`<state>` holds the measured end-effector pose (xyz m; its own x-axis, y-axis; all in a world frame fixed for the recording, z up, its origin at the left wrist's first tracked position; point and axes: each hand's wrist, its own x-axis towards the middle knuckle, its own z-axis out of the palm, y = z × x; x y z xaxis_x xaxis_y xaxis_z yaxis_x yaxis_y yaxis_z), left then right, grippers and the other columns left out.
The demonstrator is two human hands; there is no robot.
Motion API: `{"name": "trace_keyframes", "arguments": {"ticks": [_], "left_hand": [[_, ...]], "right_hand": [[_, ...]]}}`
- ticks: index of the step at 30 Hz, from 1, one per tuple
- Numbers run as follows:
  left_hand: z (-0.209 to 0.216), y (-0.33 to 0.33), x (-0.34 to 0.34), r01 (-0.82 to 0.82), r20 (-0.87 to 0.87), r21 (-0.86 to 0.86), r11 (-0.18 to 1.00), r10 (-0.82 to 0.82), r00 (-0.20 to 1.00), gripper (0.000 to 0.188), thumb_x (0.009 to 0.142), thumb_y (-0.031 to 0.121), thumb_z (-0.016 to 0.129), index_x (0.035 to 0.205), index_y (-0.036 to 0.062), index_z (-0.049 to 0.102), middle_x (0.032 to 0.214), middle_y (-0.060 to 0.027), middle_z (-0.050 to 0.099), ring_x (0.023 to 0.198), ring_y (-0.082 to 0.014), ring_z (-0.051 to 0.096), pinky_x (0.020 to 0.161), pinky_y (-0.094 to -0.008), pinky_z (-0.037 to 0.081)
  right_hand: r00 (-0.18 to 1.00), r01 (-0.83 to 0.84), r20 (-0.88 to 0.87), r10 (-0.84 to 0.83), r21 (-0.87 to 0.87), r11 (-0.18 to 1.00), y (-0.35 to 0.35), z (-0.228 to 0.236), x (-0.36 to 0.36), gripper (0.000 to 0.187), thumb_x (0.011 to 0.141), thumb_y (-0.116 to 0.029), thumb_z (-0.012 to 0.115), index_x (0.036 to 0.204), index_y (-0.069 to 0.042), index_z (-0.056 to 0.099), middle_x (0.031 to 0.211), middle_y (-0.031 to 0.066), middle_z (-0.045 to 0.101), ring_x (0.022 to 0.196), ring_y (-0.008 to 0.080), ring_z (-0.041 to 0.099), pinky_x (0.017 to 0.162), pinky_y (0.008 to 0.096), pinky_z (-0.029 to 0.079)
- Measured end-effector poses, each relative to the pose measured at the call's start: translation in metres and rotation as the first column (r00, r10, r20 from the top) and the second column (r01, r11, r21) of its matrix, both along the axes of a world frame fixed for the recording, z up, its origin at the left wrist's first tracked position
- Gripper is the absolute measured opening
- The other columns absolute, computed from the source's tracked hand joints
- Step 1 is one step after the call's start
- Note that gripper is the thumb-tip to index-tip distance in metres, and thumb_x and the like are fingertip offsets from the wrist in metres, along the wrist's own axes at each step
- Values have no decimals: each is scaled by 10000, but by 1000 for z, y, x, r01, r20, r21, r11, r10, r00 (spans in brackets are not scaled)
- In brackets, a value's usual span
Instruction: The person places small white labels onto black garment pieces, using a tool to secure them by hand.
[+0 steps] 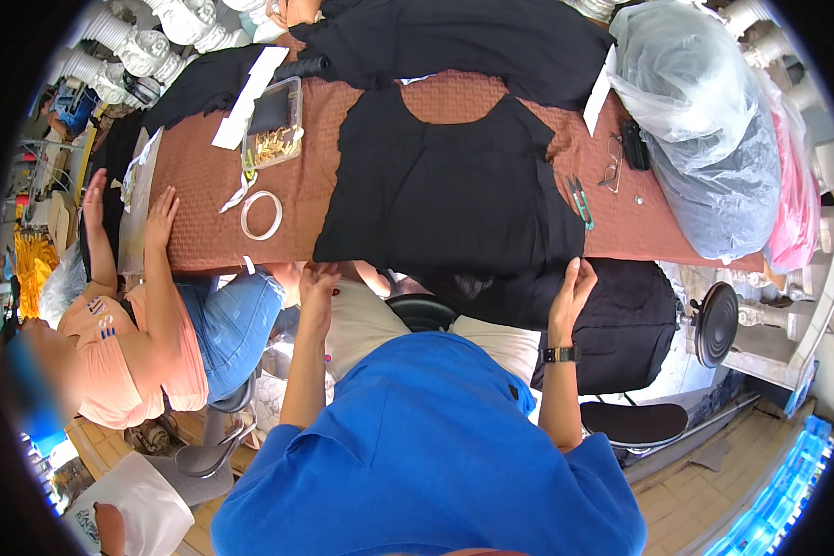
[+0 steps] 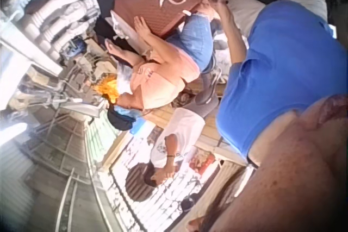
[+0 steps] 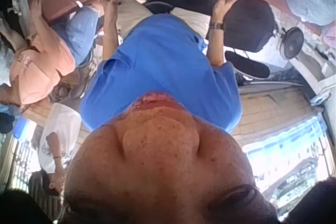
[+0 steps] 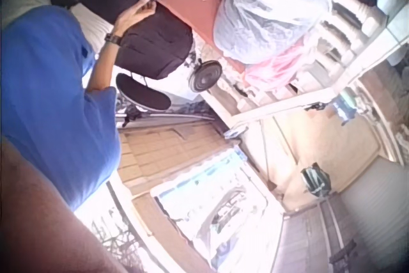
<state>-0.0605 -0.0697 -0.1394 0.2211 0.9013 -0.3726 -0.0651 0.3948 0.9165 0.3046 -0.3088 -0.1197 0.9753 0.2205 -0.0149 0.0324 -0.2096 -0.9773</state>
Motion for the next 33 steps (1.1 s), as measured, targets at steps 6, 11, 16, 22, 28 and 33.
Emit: {"name": "trace_keyframes", "arguments": {"ticks": [6, 11, 16, 22, 28, 33], "left_hand": [[2, 5, 6, 238, -213, -9, 971, -234, 949, 488, 929, 144, 701, 1365, -2, 535, 1235, -33, 642, 1159, -142, 587, 982, -282, 446], [25, -14, -12, 153, -140, 221, 963, -124, 982, 335, 1003, 152, 647, 1304, 11, 601, 1185, -19, 666, 1021, -75, 589, 862, -232, 447], [34, -31, -65, 237, -221, 133, 962, -204, 954, 246, 987, 140, 672, 1197, 18, 630, 1043, 13, 687, 915, -49, 589, 815, -209, 435], [51, -34, -74, 358, -448, 142, 923, -263, 855, 211, 962, 144, 700, 1117, 19, 629, 1029, -35, 659, 949, -101, 601, 865, -265, 467], [128, 30, 39, 296, -431, 696, 654, 52, 901, 252, 956, 109, 680, 1172, -14, 639, 1043, -95, 626, 1011, -177, 630, 869, -302, 519], [107, 152, 184, 390, -435, 774, 498, -28, 900, 268, 932, 165, 712, 1167, 39, 685, 1124, -139, 640, 988, -242, 665, 864, -334, 531]], "right_hand": [[970, -137, -189, 152, 89, 987, 3, -4, 19, 378, 1002, -372, 663, 1066, -9, 578, 862, -29, 476, 773, 59, 397, 688, 228, 342], [978, -99, -160, 134, 211, 972, -11, -5, 14, 245, 991, -260, 697, 889, -69, 583, 727, -104, 373, 658, 7, 274, 564, 225, 215], [983, -75, -158, 92, 113, 991, -36, -1, 15, 236, 980, -248, 713, 925, -50, 597, 738, -90, 405, 666, 19, 316, 583, 207, 264], [985, 36, 168, -24, -68, 997, -43, -5, 16, 255, 964, -210, 718, 1013, 9, 600, 894, 37, 555, 826, 124, 518, 710, 280, 432], [694, -93, 666, 273, -293, 951, 57, 85, 47, 161, 935, -108, 677, 1051, -6, 628, 955, 149, 599, 941, 349, 564, 860, 449, 424], [445, -99, 769, 458, -466, 879, 159, 49, 139, 228, 950, -192, 642, 1074, -1, 661, 1074, 196, 633, 1027, 402, 571, 910, 492, 446]]}}
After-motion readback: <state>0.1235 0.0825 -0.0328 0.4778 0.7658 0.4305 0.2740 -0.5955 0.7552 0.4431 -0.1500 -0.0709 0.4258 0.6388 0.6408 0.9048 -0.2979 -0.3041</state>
